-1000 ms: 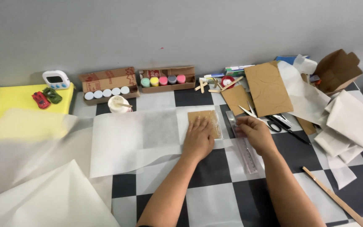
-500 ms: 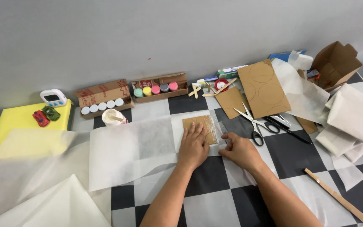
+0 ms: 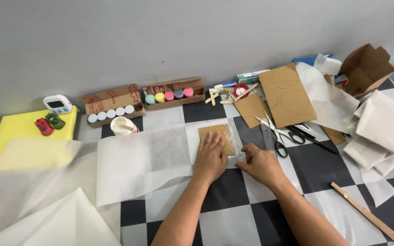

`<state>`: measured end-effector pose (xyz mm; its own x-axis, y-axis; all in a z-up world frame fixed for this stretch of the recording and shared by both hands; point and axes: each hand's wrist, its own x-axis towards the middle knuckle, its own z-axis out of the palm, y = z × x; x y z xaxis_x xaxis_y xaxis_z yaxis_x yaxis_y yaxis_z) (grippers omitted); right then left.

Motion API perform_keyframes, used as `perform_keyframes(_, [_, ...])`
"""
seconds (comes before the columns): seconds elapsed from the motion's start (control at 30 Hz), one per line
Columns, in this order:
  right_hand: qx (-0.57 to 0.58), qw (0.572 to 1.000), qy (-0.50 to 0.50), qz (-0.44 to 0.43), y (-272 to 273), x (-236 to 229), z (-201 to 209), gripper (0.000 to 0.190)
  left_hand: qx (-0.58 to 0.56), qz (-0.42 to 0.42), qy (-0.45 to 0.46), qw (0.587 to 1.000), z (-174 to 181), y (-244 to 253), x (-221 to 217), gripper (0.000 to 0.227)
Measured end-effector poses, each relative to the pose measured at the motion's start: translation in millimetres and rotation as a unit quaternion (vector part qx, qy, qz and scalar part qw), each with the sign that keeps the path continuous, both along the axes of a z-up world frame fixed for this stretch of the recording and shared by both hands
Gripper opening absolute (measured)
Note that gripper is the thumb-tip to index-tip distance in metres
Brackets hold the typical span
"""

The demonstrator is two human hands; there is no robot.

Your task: Folding, marking, and cutting thin white paper to size using a ruler, pen, and scissors on a workspace.

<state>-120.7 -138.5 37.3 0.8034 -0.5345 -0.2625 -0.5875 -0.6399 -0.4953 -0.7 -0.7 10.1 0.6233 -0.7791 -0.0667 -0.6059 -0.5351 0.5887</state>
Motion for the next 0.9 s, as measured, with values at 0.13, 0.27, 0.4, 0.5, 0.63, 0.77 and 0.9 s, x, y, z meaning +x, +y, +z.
perform_keyframes(0.13, [0.058,0.995,-0.051,-0.059,-2,0,-47,0.044,-0.004,0.002,-0.007,1.000,-3,-1,0,0.054])
perform_keyframes(0.27, [0.001,0.996,-0.090,-0.016,9,4,-55,0.024,0.010,-0.001,0.000,1.000,-4,-2,2,0.056])
perform_keyframes(0.4, [-0.089,0.984,-0.130,0.078,4,0,-87,0.019,0.013,-0.005,0.001,1.000,-10,-3,3,0.057])
perform_keyframes(0.5, [-0.130,0.970,-0.161,0.125,7,-1,-84,0.023,0.013,-0.005,0.021,1.000,-2,-1,2,0.064])
perform_keyframes(0.63, [-0.147,0.960,-0.180,0.154,7,-1,-90,0.025,0.018,-0.019,0.022,0.999,0,-1,2,0.068])
perform_keyframes(0.77, [-0.195,0.933,-0.198,0.229,0,2,-90,0.020,0.018,-0.022,0.002,1.000,-13,-3,3,0.059])
perform_keyframes(0.9, [-0.198,0.918,-0.214,0.268,1,2,-64,0.020,0.042,-0.024,-0.007,0.999,-12,-4,3,0.049])
